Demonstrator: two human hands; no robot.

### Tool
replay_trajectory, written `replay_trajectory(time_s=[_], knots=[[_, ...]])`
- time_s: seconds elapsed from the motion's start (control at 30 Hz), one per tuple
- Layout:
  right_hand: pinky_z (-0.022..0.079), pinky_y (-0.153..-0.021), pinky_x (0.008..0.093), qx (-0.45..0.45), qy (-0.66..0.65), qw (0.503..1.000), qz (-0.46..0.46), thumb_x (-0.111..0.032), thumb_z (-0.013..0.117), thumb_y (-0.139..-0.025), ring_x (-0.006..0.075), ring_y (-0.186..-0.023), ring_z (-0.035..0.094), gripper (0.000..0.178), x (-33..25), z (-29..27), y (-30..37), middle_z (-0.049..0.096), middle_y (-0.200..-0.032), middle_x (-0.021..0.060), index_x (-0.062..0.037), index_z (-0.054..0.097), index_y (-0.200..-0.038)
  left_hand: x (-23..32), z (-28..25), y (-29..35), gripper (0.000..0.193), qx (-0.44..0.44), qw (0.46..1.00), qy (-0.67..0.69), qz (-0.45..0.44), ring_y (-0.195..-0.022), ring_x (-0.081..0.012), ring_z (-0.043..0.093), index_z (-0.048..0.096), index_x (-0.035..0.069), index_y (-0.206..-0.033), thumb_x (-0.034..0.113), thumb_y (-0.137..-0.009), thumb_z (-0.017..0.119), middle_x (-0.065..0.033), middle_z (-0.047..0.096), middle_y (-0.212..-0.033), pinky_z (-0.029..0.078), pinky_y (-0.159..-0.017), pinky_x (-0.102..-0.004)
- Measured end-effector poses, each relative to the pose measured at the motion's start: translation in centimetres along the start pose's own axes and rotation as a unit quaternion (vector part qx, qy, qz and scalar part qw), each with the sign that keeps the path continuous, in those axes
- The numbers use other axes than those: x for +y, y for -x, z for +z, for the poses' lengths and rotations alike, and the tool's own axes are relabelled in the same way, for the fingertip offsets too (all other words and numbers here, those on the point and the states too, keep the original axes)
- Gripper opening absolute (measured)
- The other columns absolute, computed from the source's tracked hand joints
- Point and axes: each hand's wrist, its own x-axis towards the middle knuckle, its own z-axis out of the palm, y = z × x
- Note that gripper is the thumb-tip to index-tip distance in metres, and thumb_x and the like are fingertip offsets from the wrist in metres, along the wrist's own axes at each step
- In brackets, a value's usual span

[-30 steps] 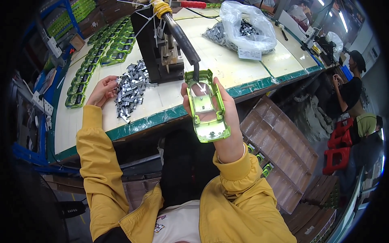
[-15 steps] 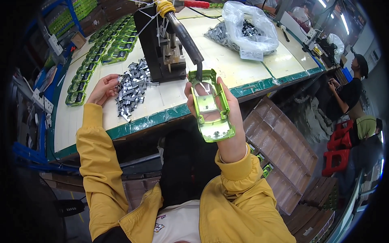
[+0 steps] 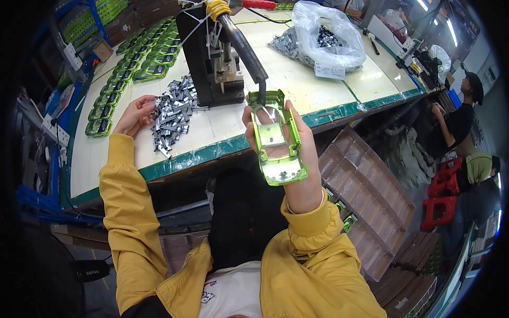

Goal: The person assembles toy cars by hand, attaching chassis and small metal parts to toy car bodies.

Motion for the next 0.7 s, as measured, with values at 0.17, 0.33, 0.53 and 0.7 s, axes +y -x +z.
replay_trajectory(time_s=[0.17,0.33,0.53,0.7], knots=[[0.047,-0.074,0.0364,0.002,0.007,1.000,0.001,-0.026,0.042,-0.085,0.0260,-0.097,0.043,0.036,0.1,0.2,0.0,0.046,-0.104,0.0171,0.0044,0.044,-0.104,0.0,0.0,0.0,0.028,0.003,1.000,-0.006,-0.002,-0.056,-0.0091,0.050,0.044,0.001,-0.103,0.005,-0.077,0.054,-0.0033,0.053,-0.075,0.041,-0.046,-0.0189],[0.047,-0.073,0.0359,-0.002,0.016,1.000,-0.004,-0.026,0.041,-0.085,0.0256,-0.097,0.044,0.036,0.0,0.1,0.0,0.046,-0.104,0.0177,0.0047,0.044,-0.104,0.1,0.1,0.0,0.028,-0.001,1.000,-0.004,-0.004,-0.056,-0.0089,0.050,0.045,0.001,-0.102,0.005,-0.077,0.055,-0.0030,0.052,-0.075,0.041,-0.046,-0.0190],[0.046,-0.074,0.0360,0.005,0.039,0.999,-0.019,-0.027,0.040,-0.085,0.0268,-0.095,0.046,0.037,0.1,-0.1,-0.1,0.047,-0.101,0.0186,0.0049,0.044,-0.104,0.1,0.1,0.1,0.028,-0.008,1.000,-0.005,-0.002,-0.057,-0.0087,0.050,0.046,0.000,-0.102,0.005,-0.077,0.055,-0.0035,0.053,-0.076,0.041,-0.045,-0.0189],[0.046,-0.074,0.0359,0.020,0.051,0.998,-0.010,-0.027,0.039,-0.086,0.0270,-0.092,0.047,0.036,0.7,-0.8,-0.8,0.048,-0.099,0.0190,0.0047,0.044,-0.103,0.1,0.2,0.3,0.029,-0.006,1.000,0.000,0.003,-0.057,-0.0089,0.050,0.045,0.000,-0.104,0.005,-0.076,0.055,-0.0044,0.054,-0.078,0.041,-0.045,-0.0187]])
